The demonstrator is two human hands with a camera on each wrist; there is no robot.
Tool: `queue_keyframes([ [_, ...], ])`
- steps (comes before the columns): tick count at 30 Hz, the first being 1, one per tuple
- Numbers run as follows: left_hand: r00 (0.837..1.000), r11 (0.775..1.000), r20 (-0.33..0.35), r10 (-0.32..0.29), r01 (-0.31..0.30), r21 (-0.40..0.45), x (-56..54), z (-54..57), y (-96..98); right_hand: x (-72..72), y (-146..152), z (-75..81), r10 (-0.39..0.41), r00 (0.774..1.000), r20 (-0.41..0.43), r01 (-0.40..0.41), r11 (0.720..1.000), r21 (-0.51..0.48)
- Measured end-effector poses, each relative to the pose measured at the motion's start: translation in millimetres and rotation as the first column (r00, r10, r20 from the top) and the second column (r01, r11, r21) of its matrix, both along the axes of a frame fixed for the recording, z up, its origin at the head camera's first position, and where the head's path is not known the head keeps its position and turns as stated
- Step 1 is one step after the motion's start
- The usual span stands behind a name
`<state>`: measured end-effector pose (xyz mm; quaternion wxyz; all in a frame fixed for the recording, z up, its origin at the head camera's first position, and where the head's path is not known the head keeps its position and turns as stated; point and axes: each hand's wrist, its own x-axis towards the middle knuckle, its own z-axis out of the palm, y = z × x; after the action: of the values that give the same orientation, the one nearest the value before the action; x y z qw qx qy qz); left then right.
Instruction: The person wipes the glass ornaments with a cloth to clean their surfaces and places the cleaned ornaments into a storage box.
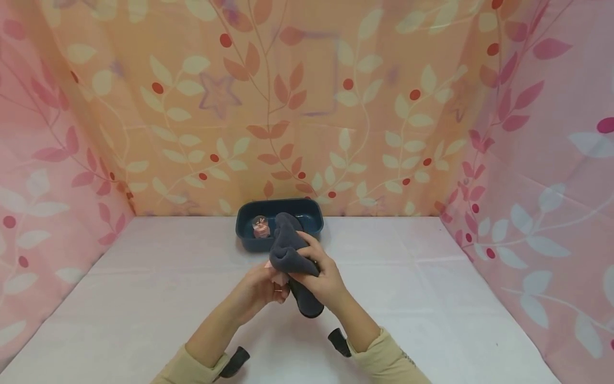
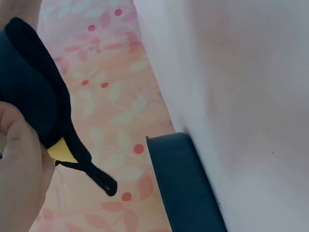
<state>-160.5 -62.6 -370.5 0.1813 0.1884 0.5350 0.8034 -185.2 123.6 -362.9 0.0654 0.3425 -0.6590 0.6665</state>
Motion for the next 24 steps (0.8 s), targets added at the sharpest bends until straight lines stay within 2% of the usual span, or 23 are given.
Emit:
queue_keyframes([
  [2,1.0,1.0,0.024,0.017,-0.016,-0.015,0.5,0.6,1.6,-0.2,0,-0.3,-0.04,0.999,0.008,0.04,0.999,-0.001],
  [7,0.986,0.991,0.108,0.128,-0.123,-0.059,2.8,1.9,7.9,0.2,-1,-0.1,-0.148,0.989,0.017,0.148,0.988,-0.034],
  [11,0.975,0.977,0.1,0.196,-0.185,-0.107,3.5,1.3,10.8,1.0,-2,2.2,-0.19,0.981,0.04,0.193,0.979,-0.07],
  [15,0.978,0.971,0.053,0.201,-0.192,-0.141,2.2,-0.4,9.7,0.6,-4,5.0,-0.195,0.969,0.149,0.214,0.969,-0.121],
  [17,0.981,0.972,0.043,0.19,-0.182,-0.15,1.6,-0.7,8.9,-0.1,-3,5.3,-0.204,0.957,0.208,0.234,0.963,-0.134],
  [24,0.982,0.966,0.034,0.185,-0.175,-0.192,-0.6,-1.5,8.6,-2.1,0,5.0,-0.222,0.926,0.306,0.277,0.949,-0.149],
])
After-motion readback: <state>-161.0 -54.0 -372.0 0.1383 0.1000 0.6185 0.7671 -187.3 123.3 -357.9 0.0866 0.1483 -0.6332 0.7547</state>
